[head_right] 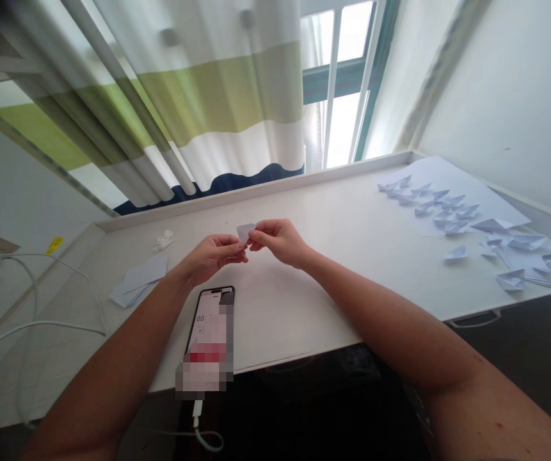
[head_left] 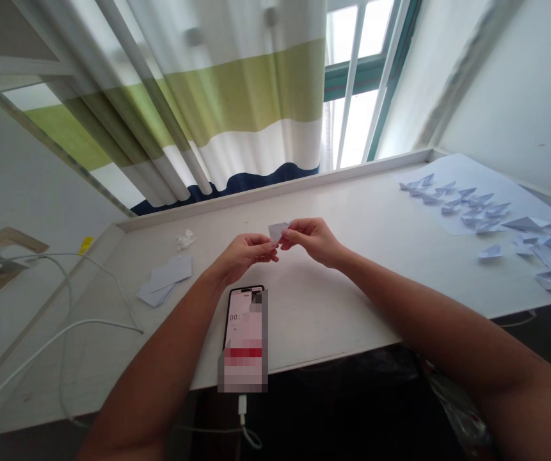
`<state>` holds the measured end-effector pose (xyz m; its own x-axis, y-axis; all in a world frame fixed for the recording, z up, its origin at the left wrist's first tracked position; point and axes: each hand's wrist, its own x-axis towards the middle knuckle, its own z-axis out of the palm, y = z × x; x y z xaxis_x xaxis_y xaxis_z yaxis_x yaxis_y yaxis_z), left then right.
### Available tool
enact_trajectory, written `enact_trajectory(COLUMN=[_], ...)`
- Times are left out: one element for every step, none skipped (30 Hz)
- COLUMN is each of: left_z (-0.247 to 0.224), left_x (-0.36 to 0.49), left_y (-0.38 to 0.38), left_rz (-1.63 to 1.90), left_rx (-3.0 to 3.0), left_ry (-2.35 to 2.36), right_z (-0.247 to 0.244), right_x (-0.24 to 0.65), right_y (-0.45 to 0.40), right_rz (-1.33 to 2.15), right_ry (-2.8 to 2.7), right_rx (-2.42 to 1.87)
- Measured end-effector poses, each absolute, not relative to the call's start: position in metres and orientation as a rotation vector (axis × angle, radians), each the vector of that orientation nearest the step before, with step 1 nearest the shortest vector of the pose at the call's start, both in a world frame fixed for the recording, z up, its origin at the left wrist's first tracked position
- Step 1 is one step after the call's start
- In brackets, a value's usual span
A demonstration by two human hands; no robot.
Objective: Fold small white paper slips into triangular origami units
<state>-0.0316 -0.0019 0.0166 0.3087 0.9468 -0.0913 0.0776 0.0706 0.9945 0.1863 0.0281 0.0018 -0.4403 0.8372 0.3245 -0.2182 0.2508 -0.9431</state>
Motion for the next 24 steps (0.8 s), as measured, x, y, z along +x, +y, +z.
enact_trajectory(left_z=[0.016, 0.015, 0.014, 0.013, 0.013, 0.013, 0.013, 0.013, 0.013, 0.013, 0.014, 0.014, 0.014, 0.015, 0.015, 0.016, 0.016, 0.015, 0.015, 0.014, 0.013, 0.012, 0.011, 0.01], left_x=[-0.029, -0.027, -0.024, -0.022, -0.02, -0.018, -0.017, -0.016, -0.017, -0.017, -0.017, -0.018, -0.019, -0.019, -0.019, -0.02, -0.02, -0.02, -0.02, -0.02, -0.02, -0.02, -0.02, -0.02], left_y=[-0.003, -0.003, -0.004, -0.005, -0.006, -0.007, -0.008, -0.009, -0.009, -0.009, -0.009, -0.009, -0.009, -0.009, -0.009, -0.008, -0.008, -0.007, -0.006, -0.006, -0.005, -0.004, -0.004, -0.003], left_rz=[0.938, 1.032, 1.162, 1.276, 1.352, 1.382, 1.375, 1.352, 1.328, 1.314, 1.309, 1.31, 1.314, 1.318, 1.321, 1.32, 1.315, 1.311, 1.304, 1.296, 1.292, 1.282, 1.276, 1.27], left_rx=[1.377, 1.441, 1.525, 1.625, 1.726, 1.815, 1.889, 1.939, 1.969, 1.985, 1.991, 1.986, 1.969, 1.943, 1.91, 1.872, 1.829, 1.781, 1.728, 1.67, 1.609, 1.556, 1.514, 1.489], left_ry=[1.113, 1.186, 1.267, 1.336, 1.377, 1.392, 1.386, 1.371, 1.357, 1.346, 1.334, 1.322, 1.304, 1.283, 1.264, 1.249, 1.237, 1.225, 1.212, 1.195, 1.175, 1.153, 1.132, 1.112], right_z=[0.002, 0.001, 0.0, 0.0, -0.001, -0.002, -0.003, -0.004, -0.004, -0.005, -0.006, -0.006, -0.006, -0.006, -0.006, -0.006, -0.005, -0.004, -0.003, -0.003, -0.002, -0.002, -0.002, -0.003], right_x=[0.186, 0.186, 0.186, 0.186, 0.186, 0.185, 0.185, 0.184, 0.184, 0.183, 0.183, 0.183, 0.183, 0.183, 0.183, 0.184, 0.184, 0.185, 0.185, 0.186, 0.186, 0.186, 0.186, 0.186], right_y=[0.028, 0.029, 0.029, 0.029, 0.03, 0.03, 0.03, 0.03, 0.029, 0.029, 0.029, 0.03, 0.03, 0.03, 0.031, 0.031, 0.031, 0.031, 0.031, 0.031, 0.031, 0.031, 0.031, 0.032], right_rz=[1.353, 1.328, 1.306, 1.289, 1.278, 1.272, 1.268, 1.264, 1.261, 1.259, 1.258, 1.259, 1.259, 1.259, 1.257, 1.252, 1.245, 1.236, 1.227, 1.219, 1.21, 1.202, 1.195, 1.187], right_ry=[-1.559, -1.557, -1.555, -1.554, -1.555, -1.559, -1.566, -1.577, -1.591, -1.607, -1.621, -1.632, -1.638, -1.64, -1.639, -1.637, -1.635, -1.634, -1.635, -1.64, -1.647, -1.656, -1.666, -1.673], right_rx=[-0.624, -0.656, -0.69, -0.72, -0.741, -0.751, -0.752, -0.747, -0.739, -0.73, -0.72, -0.709, -0.697, -0.685, -0.671, -0.66, -0.65, -0.642, -0.637, -0.636, -0.641, -0.648, -0.657, -0.665])
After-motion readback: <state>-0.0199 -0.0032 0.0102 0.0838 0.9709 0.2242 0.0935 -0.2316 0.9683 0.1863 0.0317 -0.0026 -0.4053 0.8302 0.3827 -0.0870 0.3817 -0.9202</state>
